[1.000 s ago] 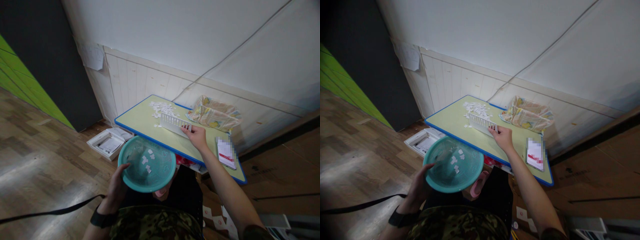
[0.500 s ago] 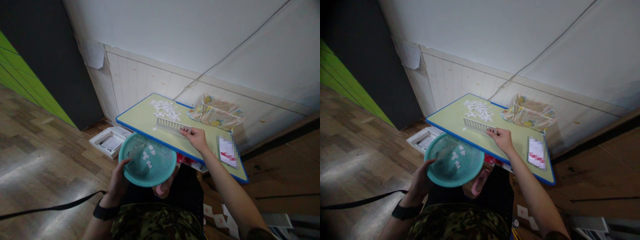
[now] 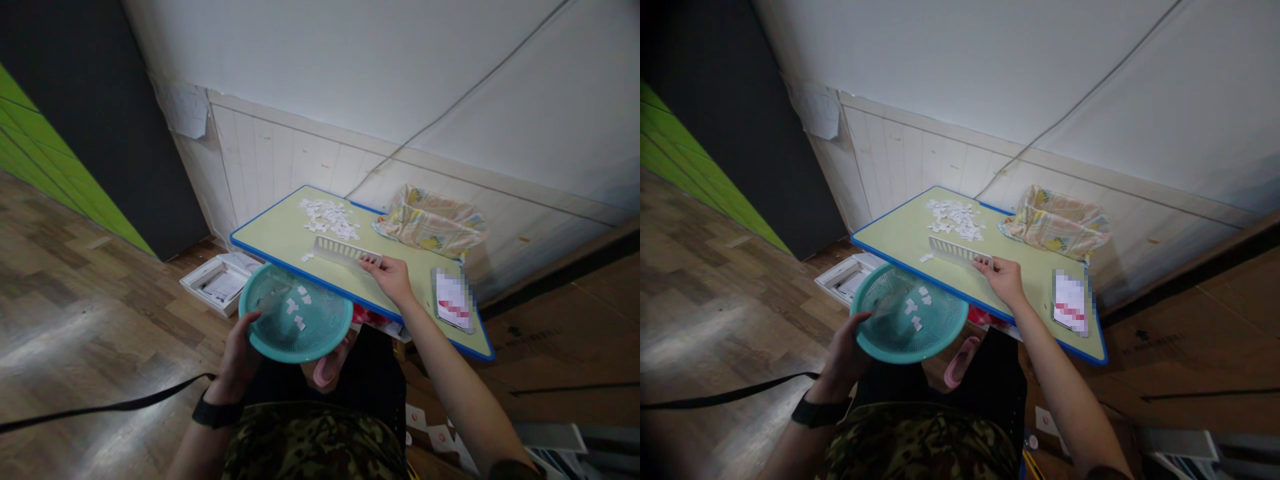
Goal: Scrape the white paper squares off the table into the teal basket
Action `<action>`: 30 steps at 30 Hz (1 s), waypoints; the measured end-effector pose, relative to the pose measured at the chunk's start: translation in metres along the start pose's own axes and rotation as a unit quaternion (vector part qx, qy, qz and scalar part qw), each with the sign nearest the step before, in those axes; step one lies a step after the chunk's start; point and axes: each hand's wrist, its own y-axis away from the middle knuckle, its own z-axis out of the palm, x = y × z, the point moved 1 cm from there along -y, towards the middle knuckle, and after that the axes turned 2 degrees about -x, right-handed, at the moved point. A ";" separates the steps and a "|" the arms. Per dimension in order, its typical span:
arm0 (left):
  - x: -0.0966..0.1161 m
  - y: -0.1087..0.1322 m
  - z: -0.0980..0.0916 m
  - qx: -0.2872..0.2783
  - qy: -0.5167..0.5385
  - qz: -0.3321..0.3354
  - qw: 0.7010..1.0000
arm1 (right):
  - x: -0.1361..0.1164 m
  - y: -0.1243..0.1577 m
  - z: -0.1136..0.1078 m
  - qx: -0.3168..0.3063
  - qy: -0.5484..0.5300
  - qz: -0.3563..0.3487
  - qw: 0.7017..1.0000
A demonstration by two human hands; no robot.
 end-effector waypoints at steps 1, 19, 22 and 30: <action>0.001 -0.001 0.000 0.000 -0.001 -0.001 1.000 | -0.002 0.001 0.002 -0.009 -0.012 0.001 1.000; -0.003 -0.003 -0.007 -0.020 0.015 0.043 0.999 | -0.008 0.003 0.010 -0.050 -0.090 -0.001 0.995; -0.003 -0.003 -0.010 -0.021 0.016 0.048 0.998 | -0.007 0.001 0.014 -0.040 -0.087 0.003 0.995; 0.001 0.000 -0.014 -0.016 0.012 0.044 0.999 | -0.009 0.004 0.013 -0.087 -0.092 -0.010 0.992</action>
